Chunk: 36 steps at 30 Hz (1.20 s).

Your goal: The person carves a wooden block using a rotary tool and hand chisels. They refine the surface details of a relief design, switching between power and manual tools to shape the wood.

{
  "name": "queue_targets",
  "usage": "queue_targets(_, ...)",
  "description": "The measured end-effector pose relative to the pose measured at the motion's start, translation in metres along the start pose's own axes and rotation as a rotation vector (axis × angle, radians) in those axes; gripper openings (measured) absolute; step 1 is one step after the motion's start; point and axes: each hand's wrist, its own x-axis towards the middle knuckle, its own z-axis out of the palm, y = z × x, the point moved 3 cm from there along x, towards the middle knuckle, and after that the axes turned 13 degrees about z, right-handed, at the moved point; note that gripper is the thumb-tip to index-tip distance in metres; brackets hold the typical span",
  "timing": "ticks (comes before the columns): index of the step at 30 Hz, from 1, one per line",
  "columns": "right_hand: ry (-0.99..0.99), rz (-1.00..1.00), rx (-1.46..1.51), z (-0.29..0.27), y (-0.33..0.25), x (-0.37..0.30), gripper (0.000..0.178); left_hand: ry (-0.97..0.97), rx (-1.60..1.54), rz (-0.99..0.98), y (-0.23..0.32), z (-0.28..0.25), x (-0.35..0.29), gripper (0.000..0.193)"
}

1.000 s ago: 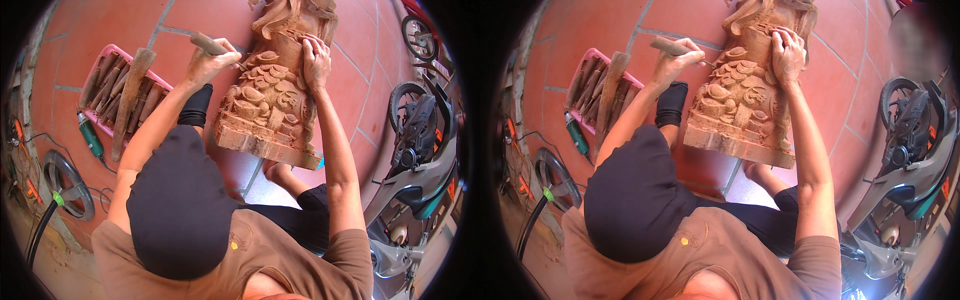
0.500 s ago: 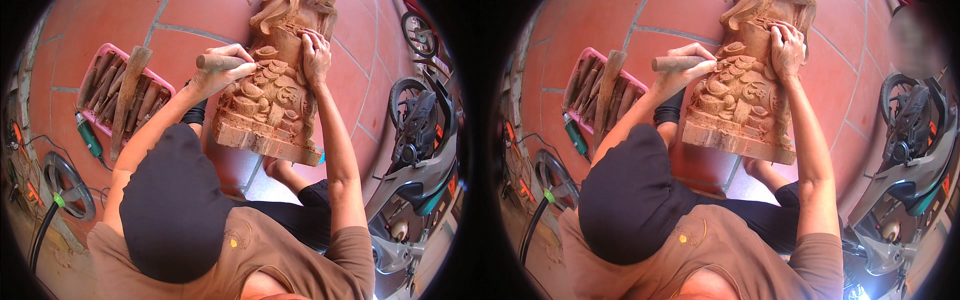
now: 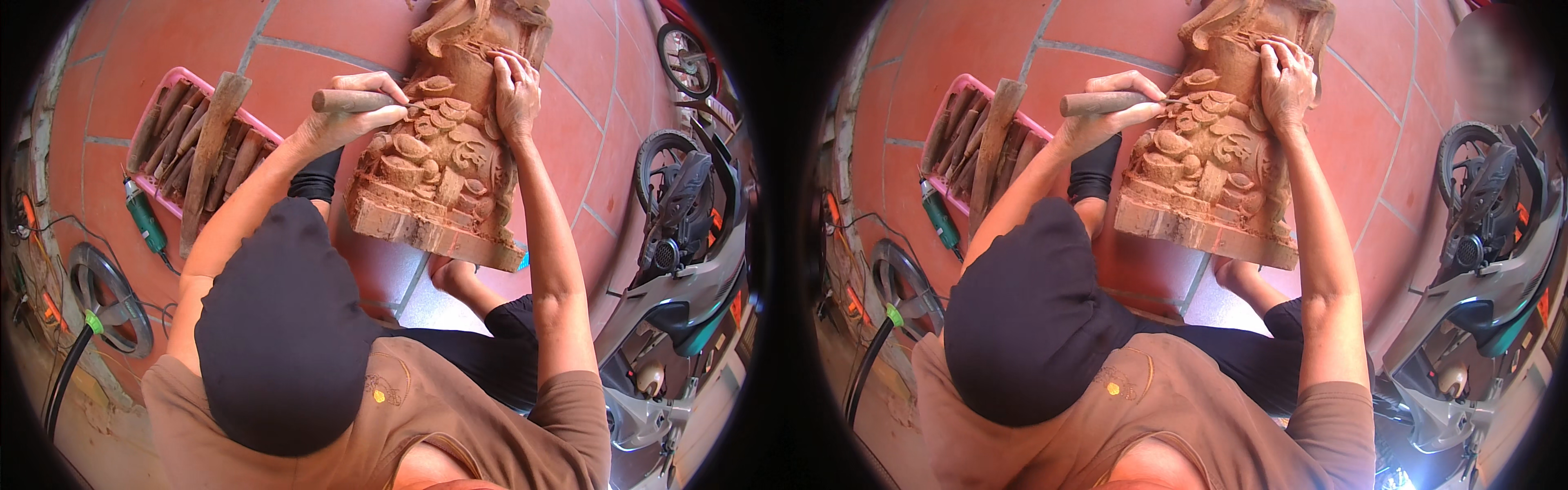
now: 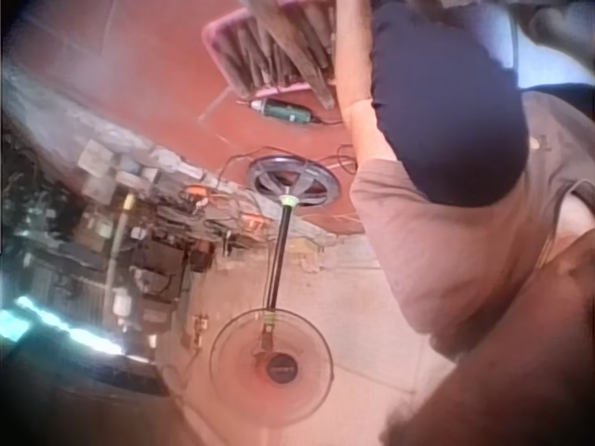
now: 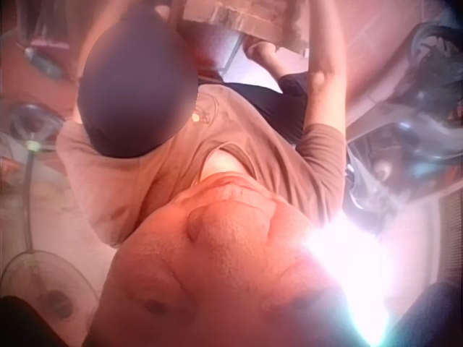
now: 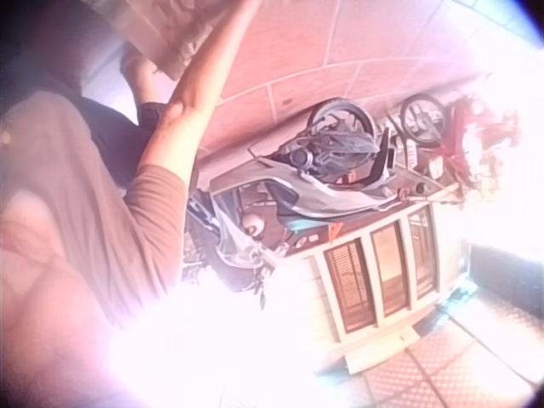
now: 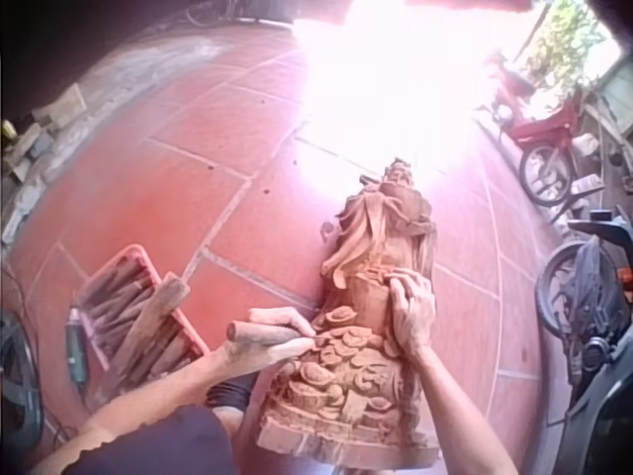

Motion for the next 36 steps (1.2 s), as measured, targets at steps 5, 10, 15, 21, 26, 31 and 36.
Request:
queue_targets(5, 0.001, 0.004, 0.000, 0.000, -0.001, 0.000, 0.027, 0.067, -0.019, 0.082, 0.004, -0.002, 0.015, 0.011)
queue_targets(10, -0.017, 0.000, 0.037, 0.004, 0.000, 0.002, 0.028, 0.065, -0.104, 0.163, -0.004, 0.007, 0.006, 0.009)
queue_targets(15, -0.010, 0.006, 0.001, 0.002, 0.001, 0.000, 0.028, -0.100, 0.066, 0.360, 0.002, -0.010, 0.005, 0.008)
queue_targets(21, -0.007, 0.006, 0.013, 0.002, -0.003, 0.001, 0.029, -0.123, -0.180, 0.061, 0.018, -0.002, 0.009, 0.011)
queue_targets(26, -0.003, 0.003, 0.018, 0.002, 0.003, 0.002, 0.028, -0.171, -0.201, -0.206, -0.002, -0.025, -0.016, 0.009)
queue_targets(31, 0.005, -0.003, 0.003, 0.002, 0.000, 0.002, 0.028, -0.030, -0.362, -0.114, -0.002, -0.022, -0.011, 0.011)
queue_targets(36, 0.005, -0.012, 0.016, 0.003, 0.001, 0.003, 0.027, -0.074, -0.484, -0.135, -0.002, -0.011, -0.007, 0.010)
